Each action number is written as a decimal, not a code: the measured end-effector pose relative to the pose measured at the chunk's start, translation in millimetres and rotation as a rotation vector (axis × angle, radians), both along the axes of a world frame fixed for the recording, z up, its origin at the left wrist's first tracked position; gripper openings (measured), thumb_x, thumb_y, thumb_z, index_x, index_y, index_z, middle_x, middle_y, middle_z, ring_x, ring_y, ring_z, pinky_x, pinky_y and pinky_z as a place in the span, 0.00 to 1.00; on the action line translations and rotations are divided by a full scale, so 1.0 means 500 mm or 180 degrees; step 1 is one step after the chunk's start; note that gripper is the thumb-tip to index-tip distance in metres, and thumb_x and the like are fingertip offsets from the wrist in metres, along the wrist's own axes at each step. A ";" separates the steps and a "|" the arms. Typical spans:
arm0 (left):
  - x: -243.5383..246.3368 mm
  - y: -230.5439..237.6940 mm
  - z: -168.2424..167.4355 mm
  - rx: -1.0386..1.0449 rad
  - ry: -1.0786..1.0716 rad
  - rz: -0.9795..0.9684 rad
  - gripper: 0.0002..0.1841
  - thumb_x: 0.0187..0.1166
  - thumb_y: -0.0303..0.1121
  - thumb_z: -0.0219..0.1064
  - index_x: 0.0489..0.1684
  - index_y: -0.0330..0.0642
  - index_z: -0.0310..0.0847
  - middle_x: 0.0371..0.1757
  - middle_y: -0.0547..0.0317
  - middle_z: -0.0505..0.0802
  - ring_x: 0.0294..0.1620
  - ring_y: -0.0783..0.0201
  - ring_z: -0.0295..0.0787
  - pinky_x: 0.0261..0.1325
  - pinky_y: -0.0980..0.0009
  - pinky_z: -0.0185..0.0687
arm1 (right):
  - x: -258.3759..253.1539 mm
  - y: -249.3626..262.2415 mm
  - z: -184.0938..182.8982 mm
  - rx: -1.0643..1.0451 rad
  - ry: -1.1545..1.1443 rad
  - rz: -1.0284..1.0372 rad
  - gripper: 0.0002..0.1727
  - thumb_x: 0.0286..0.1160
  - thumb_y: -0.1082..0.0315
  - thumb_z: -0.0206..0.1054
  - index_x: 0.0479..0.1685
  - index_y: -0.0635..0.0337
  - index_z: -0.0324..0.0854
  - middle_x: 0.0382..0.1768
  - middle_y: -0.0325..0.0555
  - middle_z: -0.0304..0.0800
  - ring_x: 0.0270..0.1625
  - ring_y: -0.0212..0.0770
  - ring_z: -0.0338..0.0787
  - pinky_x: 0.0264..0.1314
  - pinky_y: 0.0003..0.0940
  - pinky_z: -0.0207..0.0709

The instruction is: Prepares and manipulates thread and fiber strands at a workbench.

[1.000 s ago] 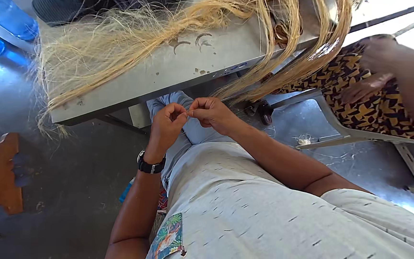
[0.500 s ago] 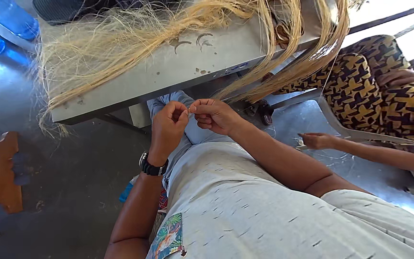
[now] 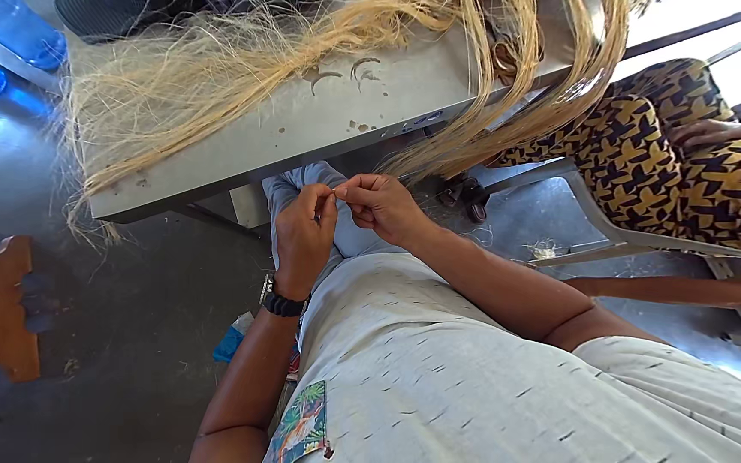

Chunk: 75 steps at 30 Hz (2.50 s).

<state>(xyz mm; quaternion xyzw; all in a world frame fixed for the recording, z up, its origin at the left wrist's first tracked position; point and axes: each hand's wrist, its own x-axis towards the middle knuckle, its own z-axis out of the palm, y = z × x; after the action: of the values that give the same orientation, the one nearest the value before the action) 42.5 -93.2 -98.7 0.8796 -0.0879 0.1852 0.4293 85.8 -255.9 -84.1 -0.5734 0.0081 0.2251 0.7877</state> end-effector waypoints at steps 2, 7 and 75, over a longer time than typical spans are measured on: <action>0.001 -0.001 -0.005 0.0145 -0.0109 0.0080 0.07 0.85 0.30 0.65 0.50 0.37 0.85 0.38 0.56 0.92 0.36 0.67 0.90 0.41 0.69 0.90 | -0.001 0.000 -0.002 -0.0119 -0.0143 0.0010 0.06 0.81 0.71 0.69 0.37 0.62 0.87 0.17 0.36 0.74 0.13 0.25 0.63 0.13 0.18 0.58; 0.002 0.006 -0.001 0.0127 0.0144 0.0059 0.05 0.83 0.31 0.65 0.46 0.41 0.85 0.31 0.60 0.89 0.29 0.68 0.86 0.32 0.69 0.85 | 0.010 -0.008 -0.012 -0.0870 -0.1232 0.0115 0.04 0.78 0.71 0.72 0.39 0.63 0.91 0.20 0.36 0.84 0.17 0.25 0.70 0.18 0.21 0.62; 0.002 0.120 0.046 -0.0774 0.1430 -0.1212 0.05 0.80 0.28 0.61 0.34 0.44 0.81 0.17 0.59 0.79 0.11 0.68 0.67 0.13 0.76 0.60 | 0.021 -0.073 0.016 -0.1202 -0.1410 0.1192 0.10 0.84 0.72 0.65 0.52 0.61 0.92 0.15 0.35 0.73 0.13 0.26 0.62 0.14 0.22 0.55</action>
<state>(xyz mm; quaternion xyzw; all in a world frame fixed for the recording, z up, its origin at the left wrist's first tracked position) 43.5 -33.1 -75.6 0.8085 -0.1312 -0.0882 0.5669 96.2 -292.3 -76.0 -0.7356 -0.2269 0.2304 0.5953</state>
